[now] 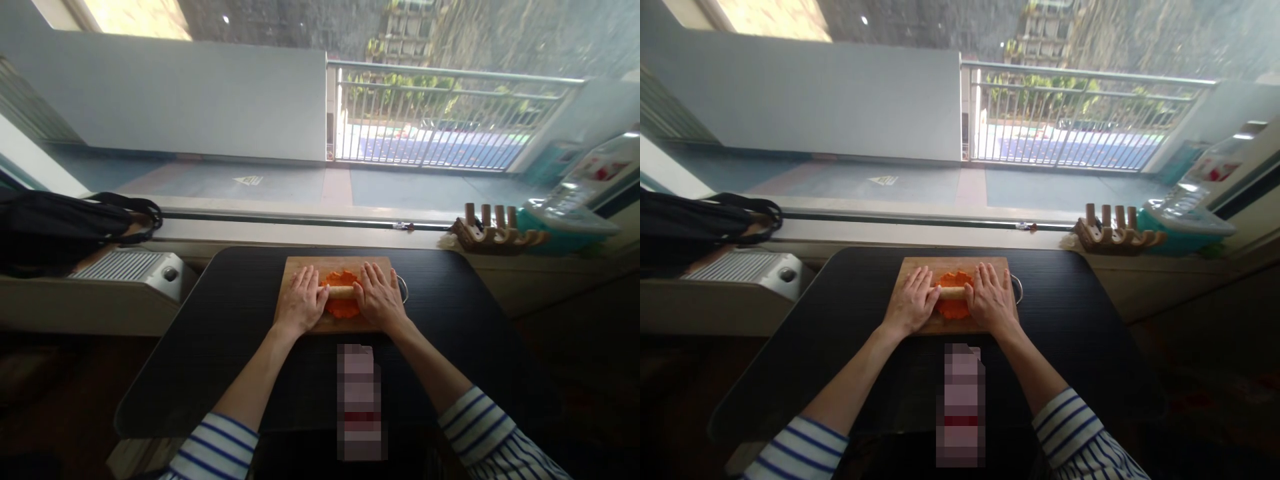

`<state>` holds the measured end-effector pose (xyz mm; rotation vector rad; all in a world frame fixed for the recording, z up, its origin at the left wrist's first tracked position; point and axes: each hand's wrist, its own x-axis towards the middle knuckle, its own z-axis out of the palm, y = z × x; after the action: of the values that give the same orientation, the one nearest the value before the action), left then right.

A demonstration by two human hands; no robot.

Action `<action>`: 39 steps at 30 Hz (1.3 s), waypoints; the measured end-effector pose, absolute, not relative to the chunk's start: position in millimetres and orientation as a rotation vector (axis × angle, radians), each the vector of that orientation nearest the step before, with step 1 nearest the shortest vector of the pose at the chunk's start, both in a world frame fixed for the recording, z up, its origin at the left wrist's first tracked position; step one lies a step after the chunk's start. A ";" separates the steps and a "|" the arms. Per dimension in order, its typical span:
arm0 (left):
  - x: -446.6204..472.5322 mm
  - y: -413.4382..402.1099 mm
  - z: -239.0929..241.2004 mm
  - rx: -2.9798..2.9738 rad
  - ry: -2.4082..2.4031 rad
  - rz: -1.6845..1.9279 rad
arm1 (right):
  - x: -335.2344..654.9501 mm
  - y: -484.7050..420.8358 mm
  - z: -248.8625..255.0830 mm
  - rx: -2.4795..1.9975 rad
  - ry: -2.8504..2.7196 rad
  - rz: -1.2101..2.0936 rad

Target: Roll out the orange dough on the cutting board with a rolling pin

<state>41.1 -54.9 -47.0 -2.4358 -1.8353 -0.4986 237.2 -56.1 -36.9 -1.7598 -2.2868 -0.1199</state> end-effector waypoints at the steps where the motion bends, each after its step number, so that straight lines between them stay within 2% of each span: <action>1: 40.7 -57.4 -47.8 -2.437 -1.833 -0.511 | 237.4 -59.2 -37.0 -1.755 -2.287 -0.121; 30: 36.7 -112.7 -49.3 -2.403 -1.704 -0.711 | 245.1 -113.5 -46.4 -1.637 -2.317 -0.194; 39: 26.2 -115.6 -41.6 -2.462 -1.630 -0.671 | 250.7 -121.0 -40.8 -1.602 -2.373 -0.111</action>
<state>26.2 -115.6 -41.6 -2.4625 -1.6296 -0.6713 250.7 -121.0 -40.8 -1.6020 -2.3730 -0.1112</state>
